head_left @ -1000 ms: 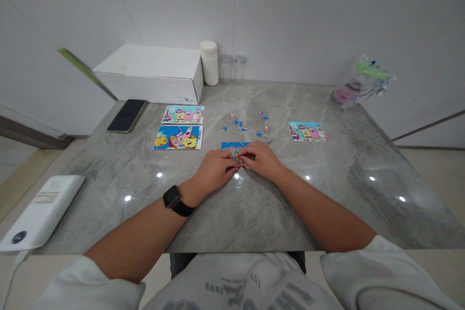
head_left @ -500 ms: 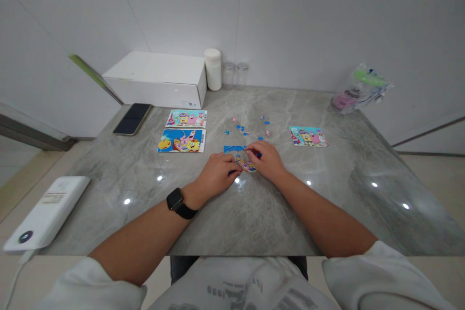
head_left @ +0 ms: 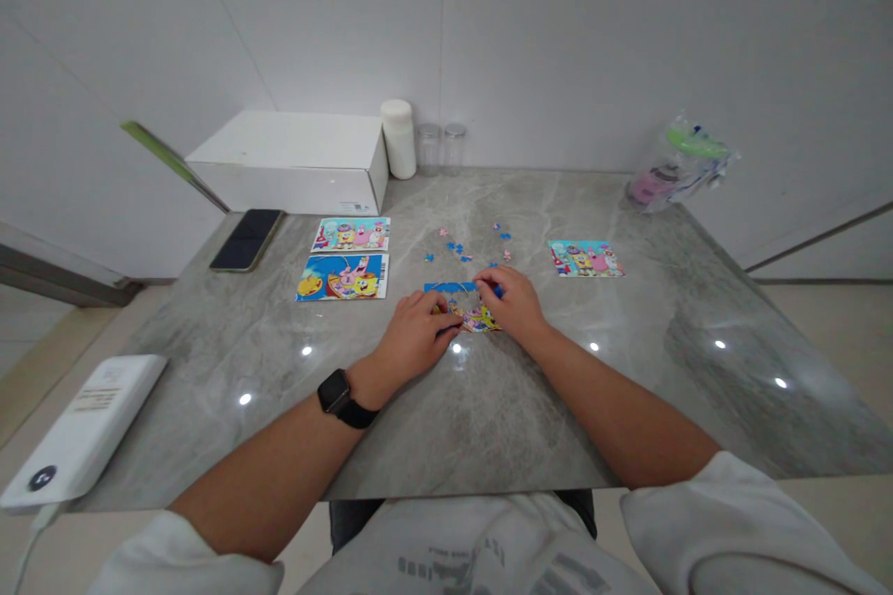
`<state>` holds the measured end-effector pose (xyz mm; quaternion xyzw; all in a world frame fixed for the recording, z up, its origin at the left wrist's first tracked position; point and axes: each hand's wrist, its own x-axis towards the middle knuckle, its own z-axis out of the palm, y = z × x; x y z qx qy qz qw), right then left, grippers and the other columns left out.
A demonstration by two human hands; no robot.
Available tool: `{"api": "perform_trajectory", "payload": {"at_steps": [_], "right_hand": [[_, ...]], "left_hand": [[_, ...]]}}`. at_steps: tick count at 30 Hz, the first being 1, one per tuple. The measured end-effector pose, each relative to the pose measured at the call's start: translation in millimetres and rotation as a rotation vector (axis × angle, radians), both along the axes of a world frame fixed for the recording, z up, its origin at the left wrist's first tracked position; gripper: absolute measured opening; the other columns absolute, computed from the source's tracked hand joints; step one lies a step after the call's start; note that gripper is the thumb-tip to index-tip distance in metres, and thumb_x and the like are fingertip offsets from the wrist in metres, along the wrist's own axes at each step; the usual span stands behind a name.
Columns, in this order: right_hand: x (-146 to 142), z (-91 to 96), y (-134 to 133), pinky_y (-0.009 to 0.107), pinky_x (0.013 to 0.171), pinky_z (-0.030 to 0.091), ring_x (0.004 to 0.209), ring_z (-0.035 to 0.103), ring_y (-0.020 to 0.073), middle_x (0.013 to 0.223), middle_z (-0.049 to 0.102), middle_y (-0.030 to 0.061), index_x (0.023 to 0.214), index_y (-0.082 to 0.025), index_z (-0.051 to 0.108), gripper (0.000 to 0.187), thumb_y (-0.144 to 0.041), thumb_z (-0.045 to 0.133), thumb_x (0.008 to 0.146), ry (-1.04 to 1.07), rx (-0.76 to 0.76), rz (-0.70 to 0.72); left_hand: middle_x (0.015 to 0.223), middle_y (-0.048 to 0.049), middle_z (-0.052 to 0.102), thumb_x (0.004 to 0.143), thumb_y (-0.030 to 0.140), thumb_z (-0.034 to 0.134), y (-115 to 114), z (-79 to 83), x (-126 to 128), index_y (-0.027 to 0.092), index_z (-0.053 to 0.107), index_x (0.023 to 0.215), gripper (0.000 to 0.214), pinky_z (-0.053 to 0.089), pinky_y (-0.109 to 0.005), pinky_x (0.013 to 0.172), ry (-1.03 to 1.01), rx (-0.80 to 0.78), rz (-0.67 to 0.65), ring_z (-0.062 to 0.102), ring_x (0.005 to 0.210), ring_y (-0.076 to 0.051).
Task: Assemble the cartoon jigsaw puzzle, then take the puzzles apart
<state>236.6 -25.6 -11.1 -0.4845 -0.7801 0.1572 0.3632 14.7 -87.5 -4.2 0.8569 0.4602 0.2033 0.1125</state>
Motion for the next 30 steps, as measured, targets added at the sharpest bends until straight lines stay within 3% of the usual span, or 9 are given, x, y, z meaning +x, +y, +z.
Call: {"api": "perform_trajectory", "payload": {"at_steps": [11, 16, 19, 22, 26, 30], "right_hand": [[0, 1.3, 0, 0.034, 0.082, 0.049, 0.082, 0.065, 0.0206, 0.084, 0.074, 0.0035, 0.089, -0.023, 0.074, 0.015, -0.024, 0.06, 0.096, 0.016, 0.013, 0.006], [7, 0.1, 6, 0.037, 0.087, 0.052, 0.083, 0.067, 0.0221, 0.088, 0.075, 0.0041, 0.09, -0.024, 0.074, 0.016, -0.027, 0.06, 0.096, 0.076, 0.035, -0.049], [24, 9.3, 14, 0.039, 0.087, 0.053, 0.085, 0.068, 0.0231, 0.092, 0.076, 0.0061, 0.092, -0.023, 0.075, 0.018, -0.028, 0.058, 0.096, 0.123, 0.086, -0.153], [46, 30.0, 20, 0.04, 0.088, 0.053, 0.088, 0.068, 0.0242, 0.094, 0.076, 0.0077, 0.096, -0.023, 0.076, 0.018, -0.029, 0.059, 0.095, 0.089, 0.134, -0.216], [68, 51.9, 18, 0.042, 0.09, 0.054, 0.096, 0.07, 0.0256, 0.103, 0.077, 0.0086, 0.102, -0.024, 0.077, 0.017, -0.032, 0.063, 0.096, -0.029, 0.08, -0.054], [73, 40.7, 6, 0.051, 0.107, 0.05, 0.118, 0.068, 0.0297, 0.124, 0.076, 0.0101, 0.114, -0.027, 0.077, 0.022, -0.033, 0.072, 0.093, -0.169, 0.028, 0.236]], "left_hand": [[0.124, -0.0089, 0.069, 0.1, 0.03, 0.066, 0, -1.8, 1, 0.03, 0.078, 0.121, 0.025, 0.047, -0.048, 0.097, 0.0, -0.016, -0.009, 0.061, 0.111, -0.027], [0.119, -0.0088, 0.071, 0.099, 0.03, 0.067, 5, -2.3, -3, 0.027, 0.076, 0.12, 0.023, 0.049, -0.045, 0.097, -0.103, -0.018, -0.008, 0.063, 0.11, -0.027], [0.114, -0.009, 0.071, 0.099, 0.026, 0.063, 14, -0.5, -17, 0.022, 0.072, 0.117, 0.02, 0.05, -0.044, 0.099, -0.223, 0.002, 0.102, 0.064, 0.11, -0.026], [0.116, -0.0102, 0.07, 0.096, 0.026, 0.066, 23, 3.0, -35, 0.019, 0.068, 0.115, 0.02, 0.051, -0.045, 0.102, -0.27, -0.009, 0.183, 0.065, 0.113, -0.027], [0.128, -0.0103, 0.069, 0.09, 0.032, 0.074, 28, 6.4, -53, 0.022, 0.065, 0.12, 0.032, 0.05, -0.047, 0.109, -0.209, -0.061, 0.094, 0.064, 0.122, -0.028], [0.143, -0.0123, 0.064, 0.086, 0.036, 0.08, 27, 3.0, -57, 0.022, 0.065, 0.126, 0.045, 0.048, -0.05, 0.115, -0.138, -0.08, 0.026, 0.06, 0.133, -0.031]]}}
